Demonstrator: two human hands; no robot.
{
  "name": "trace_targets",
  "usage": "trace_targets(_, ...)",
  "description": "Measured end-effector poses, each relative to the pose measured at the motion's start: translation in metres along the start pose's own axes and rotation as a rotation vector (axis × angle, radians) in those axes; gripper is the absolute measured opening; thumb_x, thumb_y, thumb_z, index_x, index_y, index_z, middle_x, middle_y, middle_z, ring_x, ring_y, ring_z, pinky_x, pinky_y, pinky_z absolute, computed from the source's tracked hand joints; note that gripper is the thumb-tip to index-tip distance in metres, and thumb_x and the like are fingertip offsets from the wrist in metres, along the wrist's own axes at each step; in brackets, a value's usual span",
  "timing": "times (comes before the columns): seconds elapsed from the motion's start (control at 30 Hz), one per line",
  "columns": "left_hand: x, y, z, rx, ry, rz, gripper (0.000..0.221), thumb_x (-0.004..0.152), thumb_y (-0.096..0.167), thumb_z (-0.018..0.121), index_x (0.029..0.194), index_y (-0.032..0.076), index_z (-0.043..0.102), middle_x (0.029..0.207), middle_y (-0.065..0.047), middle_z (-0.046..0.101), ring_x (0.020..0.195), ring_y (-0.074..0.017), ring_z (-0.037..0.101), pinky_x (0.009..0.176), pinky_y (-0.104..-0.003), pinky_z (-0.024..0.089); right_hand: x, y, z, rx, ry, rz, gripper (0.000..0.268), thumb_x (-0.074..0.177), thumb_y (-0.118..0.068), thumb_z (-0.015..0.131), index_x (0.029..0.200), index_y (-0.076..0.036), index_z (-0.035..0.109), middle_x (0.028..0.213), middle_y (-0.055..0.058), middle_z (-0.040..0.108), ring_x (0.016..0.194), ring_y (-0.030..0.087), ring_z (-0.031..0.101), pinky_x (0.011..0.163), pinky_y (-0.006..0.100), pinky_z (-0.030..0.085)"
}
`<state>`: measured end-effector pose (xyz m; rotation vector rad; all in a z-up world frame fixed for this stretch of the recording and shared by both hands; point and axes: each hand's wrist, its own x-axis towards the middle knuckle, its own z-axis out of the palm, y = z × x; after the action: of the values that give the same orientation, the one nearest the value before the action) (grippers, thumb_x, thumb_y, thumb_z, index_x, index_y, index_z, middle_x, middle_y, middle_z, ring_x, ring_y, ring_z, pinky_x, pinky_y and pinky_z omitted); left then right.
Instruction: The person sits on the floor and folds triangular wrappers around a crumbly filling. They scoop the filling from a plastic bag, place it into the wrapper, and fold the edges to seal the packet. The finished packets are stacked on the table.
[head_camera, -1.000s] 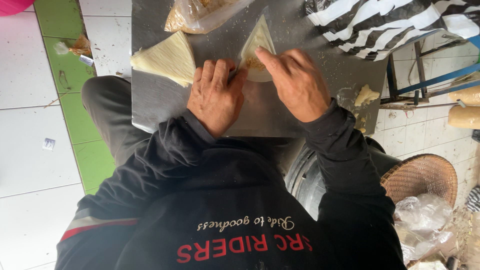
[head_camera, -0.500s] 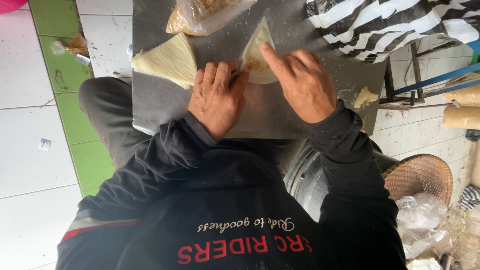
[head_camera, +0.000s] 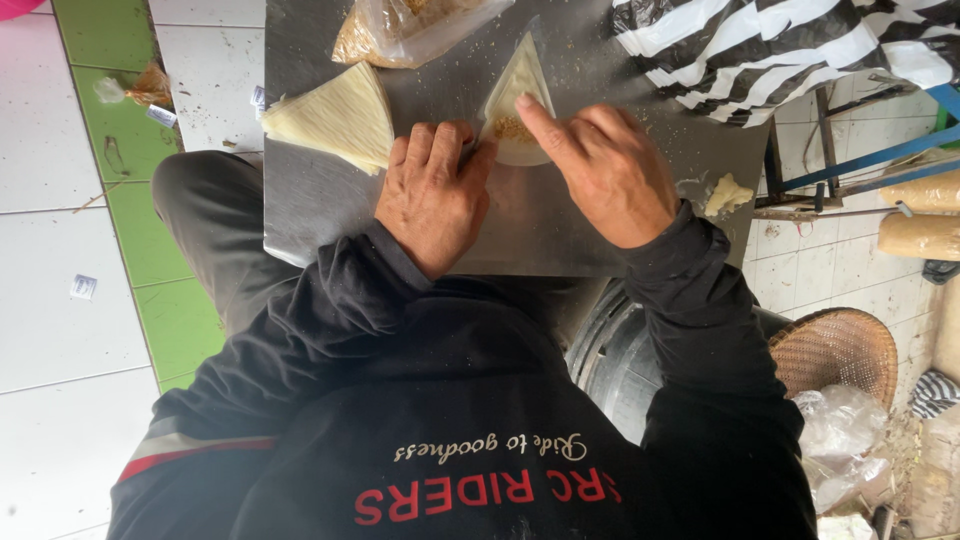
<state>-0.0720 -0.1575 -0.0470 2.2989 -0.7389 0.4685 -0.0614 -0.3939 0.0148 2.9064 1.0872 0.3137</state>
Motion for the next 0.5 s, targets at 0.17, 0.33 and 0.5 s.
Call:
trace_targets(0.17, 0.0, -0.001, -0.001, -0.01, 0.026, 0.015, 0.041, 0.082, 0.005, 0.071, 0.122, 0.002, 0.072, 0.121, -0.008, 0.058, 0.108, -0.025, 0.055, 0.09, -0.038, 0.047, -0.004, 0.001, -0.009, -0.02, -0.042, 0.013, 0.066, 0.102, 0.005, 0.069, 0.162, -0.007, 0.042, 0.087, 0.005, 0.062, 0.092, 0.02, 0.061, 0.089, 0.034, 0.055)
trace_targets(0.33, -0.002, -0.002, -0.003, -0.068, 0.053, 0.009, 0.035, 0.084, 0.007, 0.073, 0.119, 0.004, 0.073, 0.119, -0.006, 0.06, 0.105, -0.0247, 0.057, 0.089, -0.038, 0.047, 0.002, 0.008, -0.01, 0.066, -0.038, 0.012, 0.062, 0.104, 0.004, 0.072, 0.16, -0.002, 0.045, 0.087, 0.006, 0.064, 0.082, 0.02, 0.06, 0.078, 0.031, 0.057)
trace_targets(0.5, -0.001, -0.001, -0.004, -0.079, 0.129, -0.005, 0.021, 0.089, 0.009, 0.074, 0.11, 0.008, 0.073, 0.103, -0.003, 0.062, 0.092, -0.0217, 0.06, 0.082, -0.037, 0.046, 0.032, 0.02, -0.02, 0.229, 0.239, 0.098, 0.052, 0.107, 0.004, 0.072, 0.153, -0.004, 0.049, 0.103, 0.007, 0.072, 0.091, 0.019, 0.07, 0.081, 0.029, 0.059)
